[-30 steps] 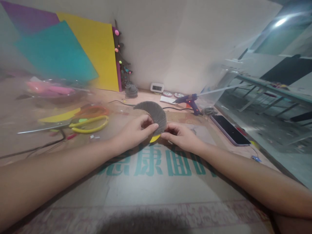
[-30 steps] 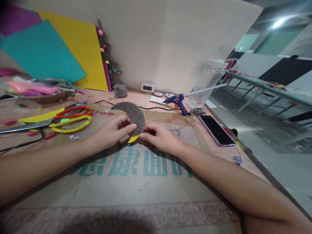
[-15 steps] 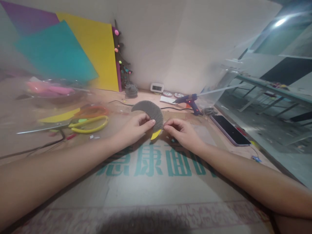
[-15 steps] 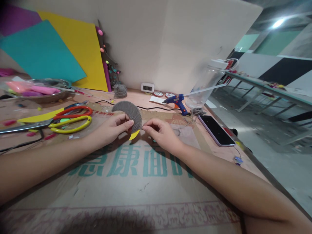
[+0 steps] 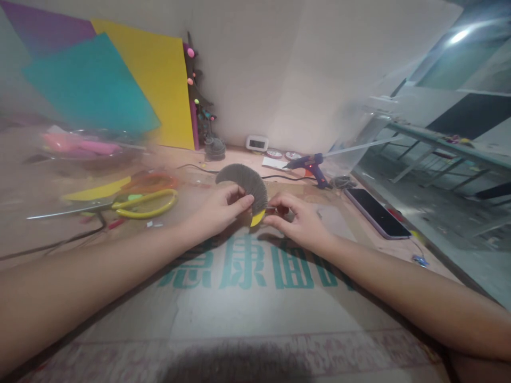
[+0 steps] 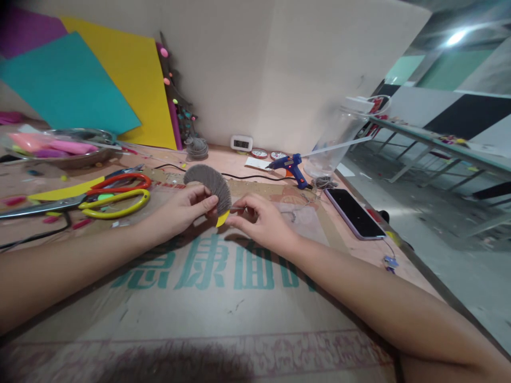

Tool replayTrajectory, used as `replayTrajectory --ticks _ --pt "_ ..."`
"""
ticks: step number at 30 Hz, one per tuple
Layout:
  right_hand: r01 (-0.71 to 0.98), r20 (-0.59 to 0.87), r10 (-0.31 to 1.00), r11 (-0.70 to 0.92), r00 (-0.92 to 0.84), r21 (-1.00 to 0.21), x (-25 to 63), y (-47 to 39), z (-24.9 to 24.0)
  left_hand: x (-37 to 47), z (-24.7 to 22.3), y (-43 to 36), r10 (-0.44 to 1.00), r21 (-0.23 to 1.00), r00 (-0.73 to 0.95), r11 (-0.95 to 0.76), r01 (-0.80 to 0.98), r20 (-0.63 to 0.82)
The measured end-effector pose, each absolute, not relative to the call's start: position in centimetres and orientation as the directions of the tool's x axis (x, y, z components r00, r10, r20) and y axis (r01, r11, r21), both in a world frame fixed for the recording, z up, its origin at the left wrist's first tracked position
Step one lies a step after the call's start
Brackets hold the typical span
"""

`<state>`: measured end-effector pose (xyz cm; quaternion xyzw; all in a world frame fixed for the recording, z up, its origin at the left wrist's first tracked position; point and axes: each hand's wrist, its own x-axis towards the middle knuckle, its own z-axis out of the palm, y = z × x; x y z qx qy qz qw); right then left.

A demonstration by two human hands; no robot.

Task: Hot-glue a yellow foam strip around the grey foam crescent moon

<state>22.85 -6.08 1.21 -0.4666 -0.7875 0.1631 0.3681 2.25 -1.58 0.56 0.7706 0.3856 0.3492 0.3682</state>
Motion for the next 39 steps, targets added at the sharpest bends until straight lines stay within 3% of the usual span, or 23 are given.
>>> replayTrajectory --ticks 4,13,20,26,31,35,39 --pt "0.631 0.397 0.827 0.562 -0.399 -0.535 22.84 -5.99 0.97 2.32 0.22 -1.42 0.855 0.874 0.486 -0.368 0.317 0.184" --pt "0.646 0.478 0.806 0.576 -0.349 -0.5 22.6 -6.5 0.73 2.73 -0.05 -1.65 0.846 0.939 0.504 -0.295 0.178 0.17" --pt "0.61 0.487 0.716 0.69 -0.5 -0.389 22.63 -6.19 0.5 2.77 0.11 -1.74 0.796 0.976 0.591 -0.211 0.06 0.135" --pt "0.57 0.409 0.613 0.786 -0.675 -0.238 22.5 -6.49 0.89 2.78 0.43 -1.68 0.84 0.972 0.539 -0.178 0.155 0.068" --pt "0.543 0.384 0.569 0.819 -0.727 -0.186 22.33 -6.83 1.25 2.66 0.46 -1.38 0.869 0.932 0.493 -0.152 0.33 -0.033" --pt "0.562 0.45 0.583 0.804 -0.677 -0.196 22.46 -6.99 1.24 2.76 0.49 -1.37 0.899 0.951 0.437 -0.117 0.285 -0.02" --pt "0.638 0.6 0.678 0.694 -0.424 -0.333 22.95 -6.57 0.91 2.71 0.65 -1.5 0.912 0.964 0.411 -0.126 0.234 0.019"
